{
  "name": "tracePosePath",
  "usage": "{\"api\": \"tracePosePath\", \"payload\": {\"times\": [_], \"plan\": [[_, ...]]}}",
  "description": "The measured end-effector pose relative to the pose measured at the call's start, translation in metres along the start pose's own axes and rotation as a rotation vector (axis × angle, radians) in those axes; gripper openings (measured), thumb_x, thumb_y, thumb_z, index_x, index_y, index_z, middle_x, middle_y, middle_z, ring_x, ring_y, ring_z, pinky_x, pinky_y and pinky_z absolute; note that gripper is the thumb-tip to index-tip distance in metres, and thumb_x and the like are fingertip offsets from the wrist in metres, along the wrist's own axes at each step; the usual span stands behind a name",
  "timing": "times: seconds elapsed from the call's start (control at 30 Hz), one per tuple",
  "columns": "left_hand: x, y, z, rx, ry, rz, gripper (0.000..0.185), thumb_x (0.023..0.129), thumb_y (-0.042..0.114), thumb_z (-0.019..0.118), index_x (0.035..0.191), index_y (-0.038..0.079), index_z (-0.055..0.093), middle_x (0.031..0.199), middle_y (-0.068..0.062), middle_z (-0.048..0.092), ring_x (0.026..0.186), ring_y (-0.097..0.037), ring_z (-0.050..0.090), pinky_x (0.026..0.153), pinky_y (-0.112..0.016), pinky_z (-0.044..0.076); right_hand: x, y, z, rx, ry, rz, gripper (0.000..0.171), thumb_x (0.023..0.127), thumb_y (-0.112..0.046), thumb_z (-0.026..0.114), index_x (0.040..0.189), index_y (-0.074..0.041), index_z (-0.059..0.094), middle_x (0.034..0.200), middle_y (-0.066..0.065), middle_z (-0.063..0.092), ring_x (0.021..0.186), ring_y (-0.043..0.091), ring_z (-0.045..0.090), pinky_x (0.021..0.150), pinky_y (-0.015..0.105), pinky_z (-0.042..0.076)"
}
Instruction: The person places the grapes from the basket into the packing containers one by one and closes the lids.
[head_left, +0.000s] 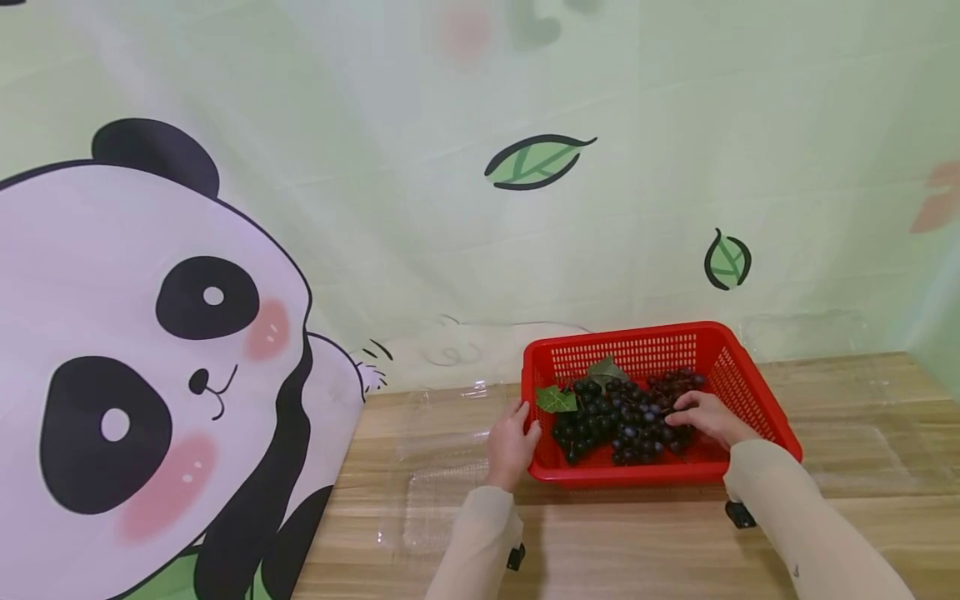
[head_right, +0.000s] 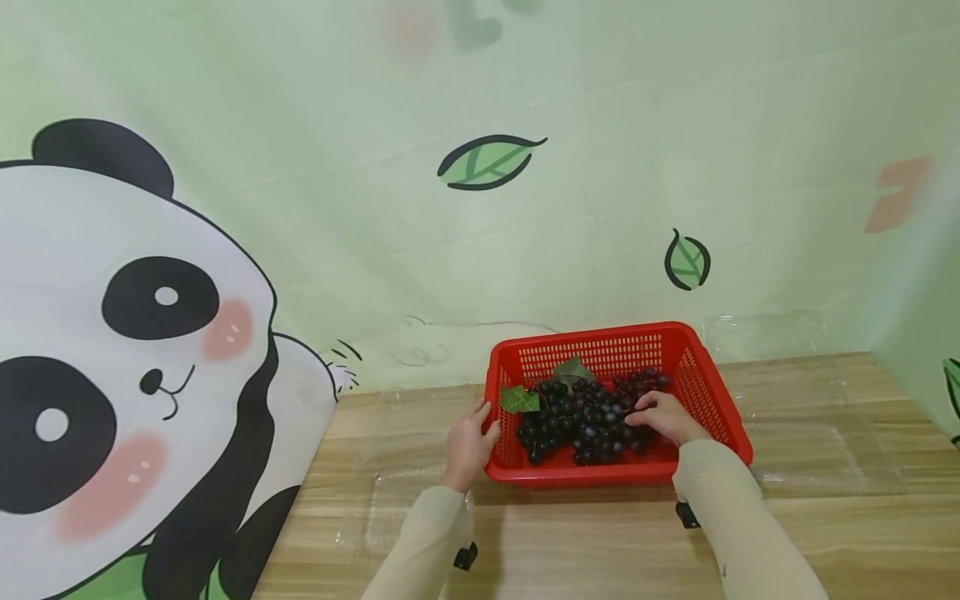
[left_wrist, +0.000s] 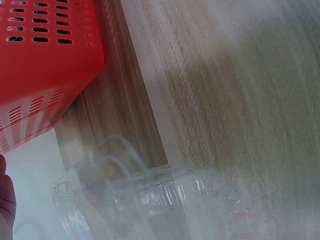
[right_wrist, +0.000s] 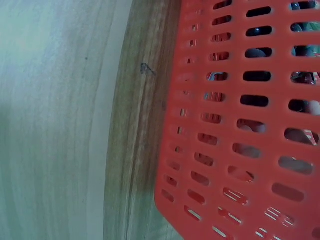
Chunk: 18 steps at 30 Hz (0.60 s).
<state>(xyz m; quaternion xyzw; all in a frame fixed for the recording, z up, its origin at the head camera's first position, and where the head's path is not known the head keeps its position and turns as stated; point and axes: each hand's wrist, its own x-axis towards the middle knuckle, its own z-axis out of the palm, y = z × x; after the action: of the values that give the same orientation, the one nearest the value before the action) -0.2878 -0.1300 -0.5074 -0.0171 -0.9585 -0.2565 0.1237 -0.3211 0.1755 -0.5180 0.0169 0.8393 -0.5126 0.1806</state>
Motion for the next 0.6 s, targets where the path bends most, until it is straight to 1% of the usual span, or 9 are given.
{"api": "tracePosePath", "payload": {"times": [0.27, 0.37, 0.5, 0.6], "plan": [[0.0015, -0.0019, 0.0022, -0.003, -0.011, -0.018, 0.041, 0.086, 0.022, 0.054, 0.123, 0.007, 0.052, 0.13, -0.008, 0.049, 0.116, -0.026, 0.048, 0.092, -0.039, 0.042, -0.0006, -0.0013, 0.0001, -0.005, 0.012, -0.044, 0.042, 0.081, -0.024, 0.06, 0.109, 0.006, 0.048, 0.114, 0.025, 0.044, 0.094, 0.03, 0.04, 0.076, 0.039, 0.039], [0.0017, -0.0025, 0.0031, 0.003, -0.004, -0.012, 0.04, 0.085, 0.022, 0.054, 0.123, 0.007, 0.052, 0.129, -0.008, 0.05, 0.116, -0.026, 0.049, 0.092, -0.039, 0.042, -0.0006, -0.0011, 0.0006, 0.002, 0.014, -0.055, 0.043, 0.081, -0.023, 0.06, 0.11, 0.006, 0.047, 0.114, 0.025, 0.044, 0.095, 0.031, 0.04, 0.08, 0.042, 0.038], [0.0018, -0.0035, 0.0042, 0.012, 0.012, 0.007, 0.04, 0.085, 0.021, 0.055, 0.122, 0.006, 0.053, 0.128, -0.008, 0.051, 0.115, -0.026, 0.05, 0.091, -0.039, 0.042, -0.0004, -0.0009, 0.0014, 0.017, 0.017, -0.063, 0.045, 0.081, -0.022, 0.061, 0.113, 0.007, 0.045, 0.118, 0.027, 0.042, 0.101, 0.034, 0.039, 0.088, 0.05, 0.035], [0.0016, -0.0035, 0.0042, 0.011, 0.017, 0.016, 0.04, 0.085, 0.02, 0.055, 0.122, 0.006, 0.053, 0.127, -0.009, 0.051, 0.114, -0.026, 0.05, 0.091, -0.039, 0.043, -0.0003, -0.0013, 0.001, 0.02, 0.02, -0.077, 0.047, 0.081, -0.02, 0.06, 0.114, 0.007, 0.042, 0.119, 0.028, 0.04, 0.103, 0.036, 0.039, 0.09, 0.052, 0.034]]}}
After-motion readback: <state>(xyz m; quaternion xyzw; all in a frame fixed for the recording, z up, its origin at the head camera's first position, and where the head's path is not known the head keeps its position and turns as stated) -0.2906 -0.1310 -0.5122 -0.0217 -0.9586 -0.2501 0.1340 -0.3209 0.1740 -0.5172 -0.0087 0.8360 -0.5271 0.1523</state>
